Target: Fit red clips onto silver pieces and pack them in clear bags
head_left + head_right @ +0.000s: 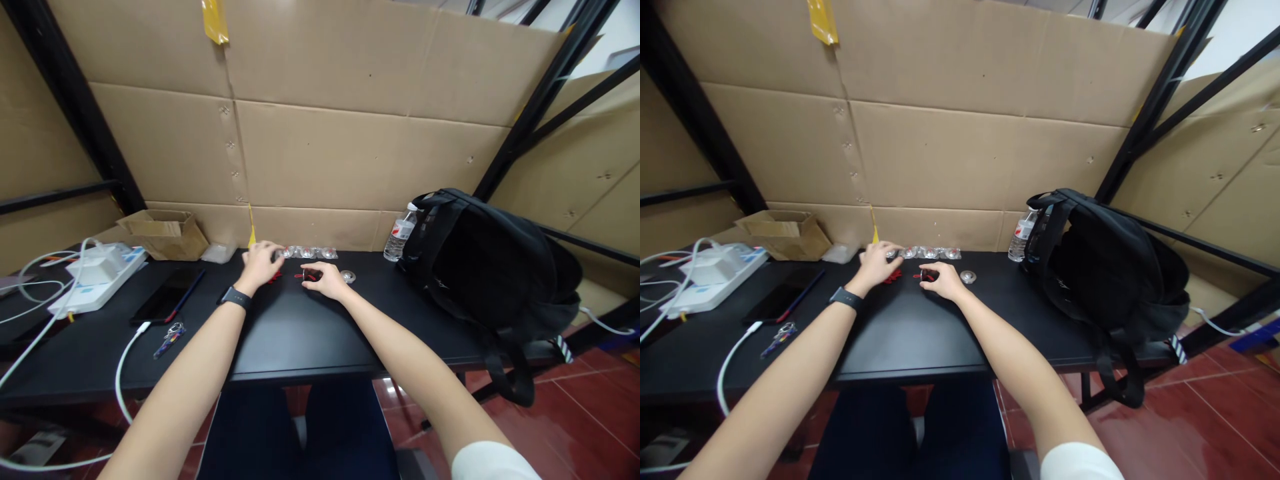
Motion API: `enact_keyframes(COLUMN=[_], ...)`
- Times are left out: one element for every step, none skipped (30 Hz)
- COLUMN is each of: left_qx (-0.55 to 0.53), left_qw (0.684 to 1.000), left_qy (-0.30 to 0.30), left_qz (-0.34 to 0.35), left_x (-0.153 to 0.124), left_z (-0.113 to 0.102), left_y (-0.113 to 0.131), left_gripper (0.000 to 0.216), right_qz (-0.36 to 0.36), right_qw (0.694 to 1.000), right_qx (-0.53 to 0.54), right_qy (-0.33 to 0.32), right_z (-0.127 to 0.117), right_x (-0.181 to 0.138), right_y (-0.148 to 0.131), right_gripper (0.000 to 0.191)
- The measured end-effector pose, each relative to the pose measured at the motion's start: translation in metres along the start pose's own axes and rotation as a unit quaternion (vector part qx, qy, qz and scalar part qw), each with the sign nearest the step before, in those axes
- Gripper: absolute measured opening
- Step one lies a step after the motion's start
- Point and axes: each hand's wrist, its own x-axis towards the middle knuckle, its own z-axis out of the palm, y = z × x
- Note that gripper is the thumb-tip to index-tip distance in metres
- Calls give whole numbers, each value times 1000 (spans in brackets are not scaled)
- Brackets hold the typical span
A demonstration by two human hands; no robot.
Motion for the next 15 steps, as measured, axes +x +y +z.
enact_keyframes(left_qx=[15,29,40,44,42,36,28,17,4,-11,-26,-37,-42,-40,-32], left_qw=[998,991,983,974,967,962,957,954,951,949,948,949,950,953,955], left_qy=[43,83,110,131,136,128,118,103,94,92,95,99,100,97,90], left_qz=[-50,-101,-144,-182,-213,-238,-262,-280,-293,-300,-301,-299,-293,-286,-280], left_x=[2,4,4,4,4,4,4,4,5,6,7,8,9,10,11], left_z=[-6,-12,-17,-21,-25,-27,-27,-27,-26,-24,-22,-20,-18,-16,-15], left_y=[-12,-26,-39,-53,-66,-78,-88,-97,-103,-107,-109,-110,-110,-109,-108], left_gripper=[33,37,39,40,40,40,40,40,40,40,40,40,39,39,39], right_qz=[0,0,0,1,0,-1,-1,-1,-1,0,2,3,3,3,2], right_qw=[1000,1000,1000,1000,1000,1000,1000,1000,1000,1000,1000,1000,1000,1000,1000], right_qx=[2,5,10,14,16,17,16,15,13,12,11,11,10,10,7], right_qy=[3,4,7,9,12,15,18,20,21,21,21,20,17,14,10], right_z=[0,-1,-3,-4,-6,-8,-9,-11,-12,-13,-13,-14,-14,-14,-14], right_x=[0,1,2,2,2,3,3,3,3,3,3,3,3,3,3], right_y=[1,2,4,5,6,7,8,9,10,11,11,12,12,12,11], right_gripper=[46,46,46,46,46,46,46,46,46,46,46,46,47,47,47])
